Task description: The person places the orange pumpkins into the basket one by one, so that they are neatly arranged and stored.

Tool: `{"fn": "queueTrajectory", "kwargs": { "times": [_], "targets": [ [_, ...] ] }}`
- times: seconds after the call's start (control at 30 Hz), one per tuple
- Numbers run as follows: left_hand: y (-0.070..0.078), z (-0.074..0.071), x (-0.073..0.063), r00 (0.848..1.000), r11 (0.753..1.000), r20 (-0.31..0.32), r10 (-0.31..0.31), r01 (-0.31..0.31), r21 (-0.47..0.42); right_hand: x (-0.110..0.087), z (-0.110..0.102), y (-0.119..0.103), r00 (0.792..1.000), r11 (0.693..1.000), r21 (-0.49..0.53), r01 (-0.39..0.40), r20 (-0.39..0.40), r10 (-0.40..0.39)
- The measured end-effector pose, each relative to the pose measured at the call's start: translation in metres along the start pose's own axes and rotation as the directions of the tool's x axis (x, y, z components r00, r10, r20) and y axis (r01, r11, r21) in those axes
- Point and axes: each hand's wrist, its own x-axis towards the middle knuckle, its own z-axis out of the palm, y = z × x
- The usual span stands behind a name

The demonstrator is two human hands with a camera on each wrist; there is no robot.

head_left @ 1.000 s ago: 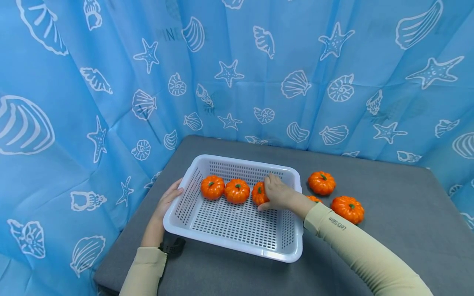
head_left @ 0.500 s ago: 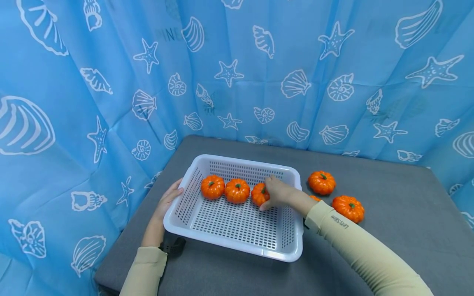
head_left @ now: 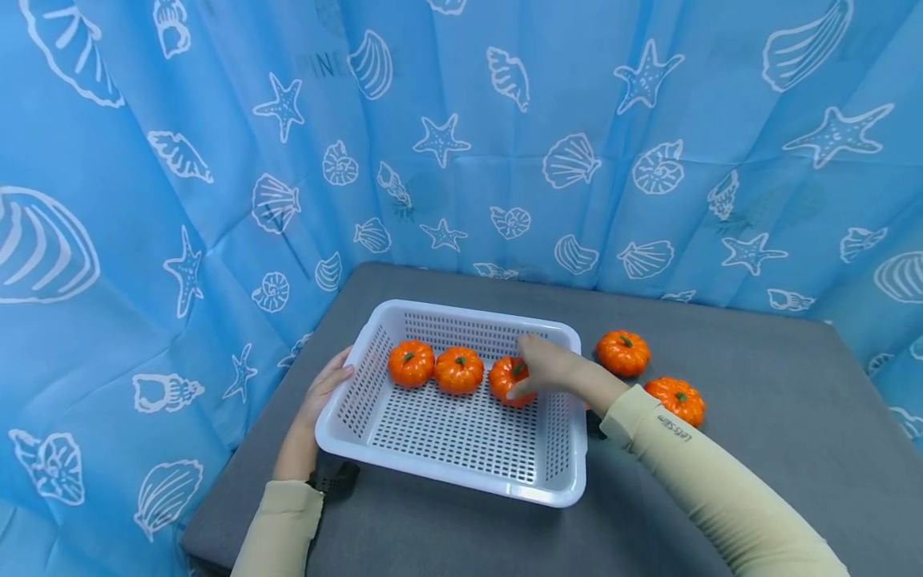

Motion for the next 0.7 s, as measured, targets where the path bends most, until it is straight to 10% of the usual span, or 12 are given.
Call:
{"fn": "queueTrajectory", "kwargs": {
  "times": [0.7],
  "targets": [
    [0.001,0.003,-0.001,0.999,1.000,-0.036,-0.016,0.016,0.012,-0.050,-0.039,0.050,0.945,0.980,0.148,0.135,-0.316,-0.083]
  ]
}}
